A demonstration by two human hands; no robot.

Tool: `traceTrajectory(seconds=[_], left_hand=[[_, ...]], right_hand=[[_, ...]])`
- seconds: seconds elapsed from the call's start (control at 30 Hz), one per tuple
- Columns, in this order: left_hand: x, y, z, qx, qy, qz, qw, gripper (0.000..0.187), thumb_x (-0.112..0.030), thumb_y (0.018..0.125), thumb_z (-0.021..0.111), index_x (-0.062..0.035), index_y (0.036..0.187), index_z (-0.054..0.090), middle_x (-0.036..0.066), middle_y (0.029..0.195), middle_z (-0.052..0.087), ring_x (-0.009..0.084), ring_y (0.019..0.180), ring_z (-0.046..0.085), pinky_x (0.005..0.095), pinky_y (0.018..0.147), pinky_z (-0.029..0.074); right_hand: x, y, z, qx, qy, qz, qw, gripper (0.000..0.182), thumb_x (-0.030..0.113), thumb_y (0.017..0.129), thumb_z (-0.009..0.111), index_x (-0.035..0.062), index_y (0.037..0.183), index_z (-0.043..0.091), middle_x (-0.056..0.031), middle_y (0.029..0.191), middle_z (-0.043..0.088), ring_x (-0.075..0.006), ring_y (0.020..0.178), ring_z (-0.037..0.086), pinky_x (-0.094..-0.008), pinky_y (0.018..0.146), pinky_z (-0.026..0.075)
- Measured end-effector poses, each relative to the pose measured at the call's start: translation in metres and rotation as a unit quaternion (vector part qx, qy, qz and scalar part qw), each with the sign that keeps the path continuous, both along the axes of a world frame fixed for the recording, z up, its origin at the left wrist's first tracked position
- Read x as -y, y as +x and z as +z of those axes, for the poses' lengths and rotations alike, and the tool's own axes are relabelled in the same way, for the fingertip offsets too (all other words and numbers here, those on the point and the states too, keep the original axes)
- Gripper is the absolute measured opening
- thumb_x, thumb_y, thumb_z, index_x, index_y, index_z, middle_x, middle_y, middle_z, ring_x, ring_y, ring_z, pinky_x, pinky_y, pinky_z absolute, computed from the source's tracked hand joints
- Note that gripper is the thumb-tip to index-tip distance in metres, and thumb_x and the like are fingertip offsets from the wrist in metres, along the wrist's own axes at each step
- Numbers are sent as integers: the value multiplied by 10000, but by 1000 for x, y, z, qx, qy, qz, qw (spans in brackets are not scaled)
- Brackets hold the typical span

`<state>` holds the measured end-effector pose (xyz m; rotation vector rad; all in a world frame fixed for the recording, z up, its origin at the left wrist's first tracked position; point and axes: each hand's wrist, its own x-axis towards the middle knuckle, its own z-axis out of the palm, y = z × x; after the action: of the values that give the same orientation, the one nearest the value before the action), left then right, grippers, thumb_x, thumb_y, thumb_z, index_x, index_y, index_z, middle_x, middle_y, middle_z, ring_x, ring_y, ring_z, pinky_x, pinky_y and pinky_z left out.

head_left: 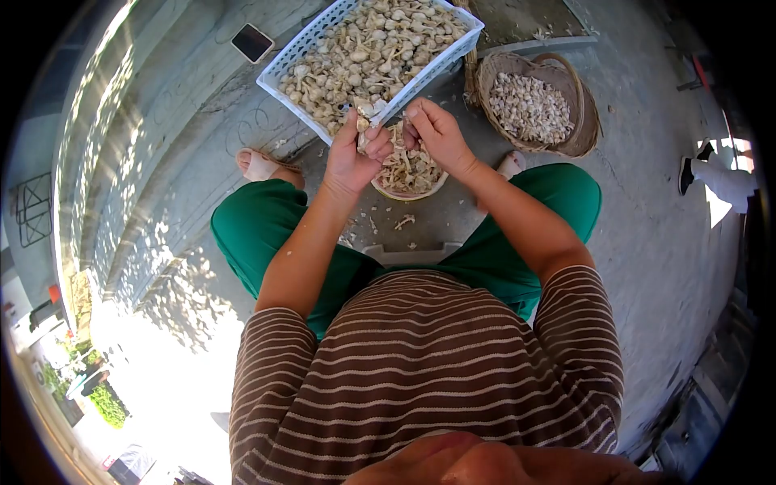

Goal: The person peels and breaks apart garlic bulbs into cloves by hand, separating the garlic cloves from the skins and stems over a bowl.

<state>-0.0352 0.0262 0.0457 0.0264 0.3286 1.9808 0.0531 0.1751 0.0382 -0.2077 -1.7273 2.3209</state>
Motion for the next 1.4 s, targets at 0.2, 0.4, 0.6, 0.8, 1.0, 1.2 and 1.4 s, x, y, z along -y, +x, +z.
traceTrajectory(seconds=[0.2, 0.4, 0.6, 0.8, 1.0, 1.2, 1.4], left_hand=[[0, 8, 18, -173, -194, 31, 965, 200, -254, 905, 552, -58, 945, 537, 30, 744, 529, 137, 574, 470, 242, 486, 336], [-6, 14, 16, -342, -320, 0, 884, 191, -209, 891, 574, -57, 1005, 557, 11, 744, 533, 97, 601, 479, 213, 477, 327], [-7, 14, 23, -374, -367, -7, 852, 181, -161, 882, 567, -50, 1024, 566, 3, 776, 550, 78, 648, 500, 208, 505, 368], [-6, 14, 20, -365, -394, 42, 843, 178, -144, 874, 580, -50, 1025, 573, -7, 821, 563, 69, 684, 524, 205, 546, 417], [-6, 13, 21, -357, -395, 35, 846, 170, -147, 870, 590, -52, 1010, 581, -14, 822, 563, 60, 676, 523, 201, 540, 417], [-7, 13, 20, -371, -406, 23, 835, 198, -164, 832, 643, -58, 990, 588, -6, 769, 591, 48, 577, 490, 184, 521, 406], [-7, 9, 14, -386, -405, 12, 829, 210, -167, 807, 684, -50, 956, 594, -8, 741, 596, 49, 568, 488, 182, 503, 388]], right_hand=[[-14, -2, -17, -33, 416, -40, 908, 142, 168, 868, 587, 62, 952, 630, -44, 793, 582, -148, 727, 581, -288, 650, 470], [-23, -7, 14, -62, 195, 43, 978, 170, 138, 802, 662, 79, 961, 657, -29, 873, 578, -115, 774, 556, -256, 654, 440], [-25, -11, 8, 14, 104, 66, 992, 192, 127, 839, 631, 31, 1005, 620, -32, 831, 588, -94, 706, 566, -235, 643, 464], [-21, -8, 3, 39, -37, 57, 997, 253, 121, 884, 573, -18, 1095, 567, -46, 874, 605, -93, 679, 576, -239, 630, 493], [-23, -5, 3, 42, 27, 54, 997, 238, 88, 886, 550, -1, 1106, 567, -33, 944, 610, -90, 764, 571, -245, 679, 491], [-19, -3, -4, 33, -42, 77, 996, 217, 39, 846, 588, -2, 1059, 582, -29, 981, 613, -88, 850, 565, -249, 757, 468], [-21, -1, -3, 56, 9, 60, 997, 216, -1, 821, 599, 3, 1036, 600, -44, 975, 618, -106, 862, 571, -262, 772, 474]])
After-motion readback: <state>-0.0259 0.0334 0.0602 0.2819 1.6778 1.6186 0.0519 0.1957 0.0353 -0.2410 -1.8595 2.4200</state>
